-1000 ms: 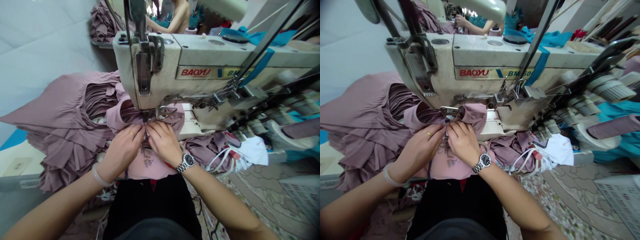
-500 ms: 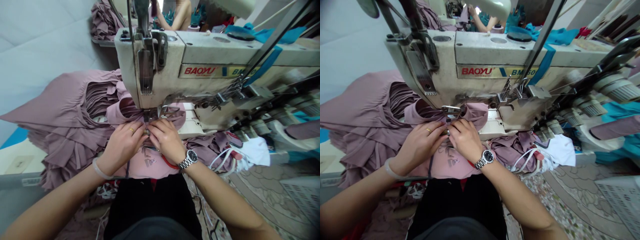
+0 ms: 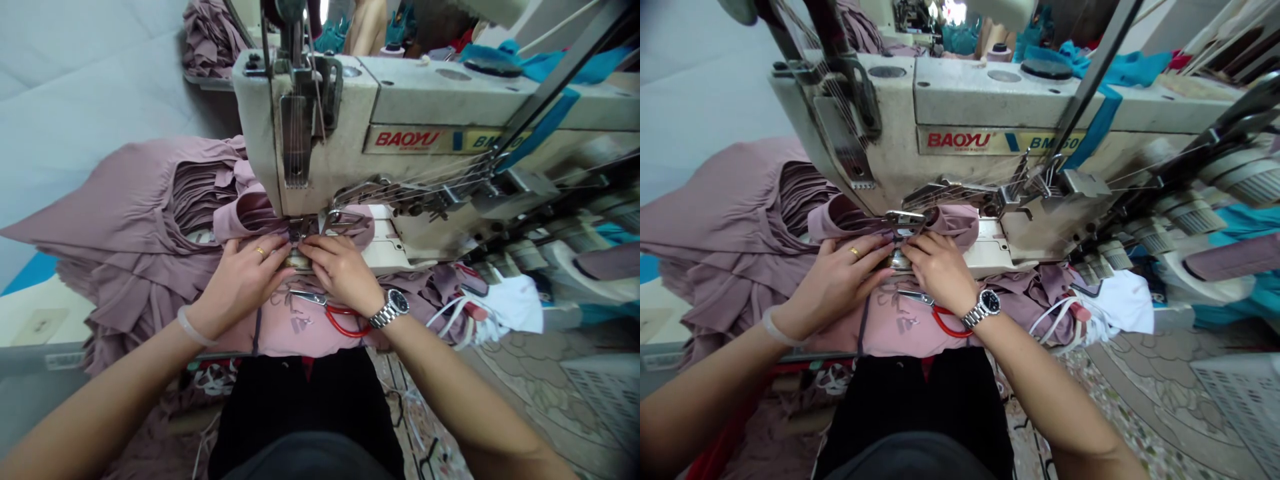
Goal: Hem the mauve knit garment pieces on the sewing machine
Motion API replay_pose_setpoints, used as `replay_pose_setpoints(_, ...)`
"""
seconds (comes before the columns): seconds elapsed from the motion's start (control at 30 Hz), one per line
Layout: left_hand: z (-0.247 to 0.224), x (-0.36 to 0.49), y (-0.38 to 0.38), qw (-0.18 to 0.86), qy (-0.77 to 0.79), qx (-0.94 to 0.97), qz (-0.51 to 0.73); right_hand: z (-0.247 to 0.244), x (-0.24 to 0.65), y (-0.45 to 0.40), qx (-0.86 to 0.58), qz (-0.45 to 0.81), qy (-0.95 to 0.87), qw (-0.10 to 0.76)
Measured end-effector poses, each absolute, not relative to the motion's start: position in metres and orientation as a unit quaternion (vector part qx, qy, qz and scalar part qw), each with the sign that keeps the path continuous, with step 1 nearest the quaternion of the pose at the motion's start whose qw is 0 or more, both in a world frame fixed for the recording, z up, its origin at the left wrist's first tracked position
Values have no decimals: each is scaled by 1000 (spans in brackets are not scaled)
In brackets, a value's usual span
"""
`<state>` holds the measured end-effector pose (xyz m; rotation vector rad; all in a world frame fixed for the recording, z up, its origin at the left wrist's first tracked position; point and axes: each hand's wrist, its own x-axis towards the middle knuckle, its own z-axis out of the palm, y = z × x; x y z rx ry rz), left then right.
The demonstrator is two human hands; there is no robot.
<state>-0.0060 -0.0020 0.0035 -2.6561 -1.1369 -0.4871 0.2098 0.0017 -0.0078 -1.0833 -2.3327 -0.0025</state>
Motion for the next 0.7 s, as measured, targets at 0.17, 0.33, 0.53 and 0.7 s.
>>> replay_pose_setpoints(0.17, -1, 0, -9, 136, -381, -898, -173, -6, 208, -1, -418, 2, -868, 268)
replay_pose_setpoints(0.33, 0, 3, -10, 142, -382, -895, -181, -3, 206, -3, -425, -12, -873, 241)
replay_pose_setpoints(0.53, -2, 9, -12, 130, -384, -898, -173, -5, 199, -8, -389, -125, -894, 184)
replay_pose_setpoints(0.7, 21, -3, 2, 18, -391, -898, -203, -4, 214, -6, -367, -120, -898, 211)
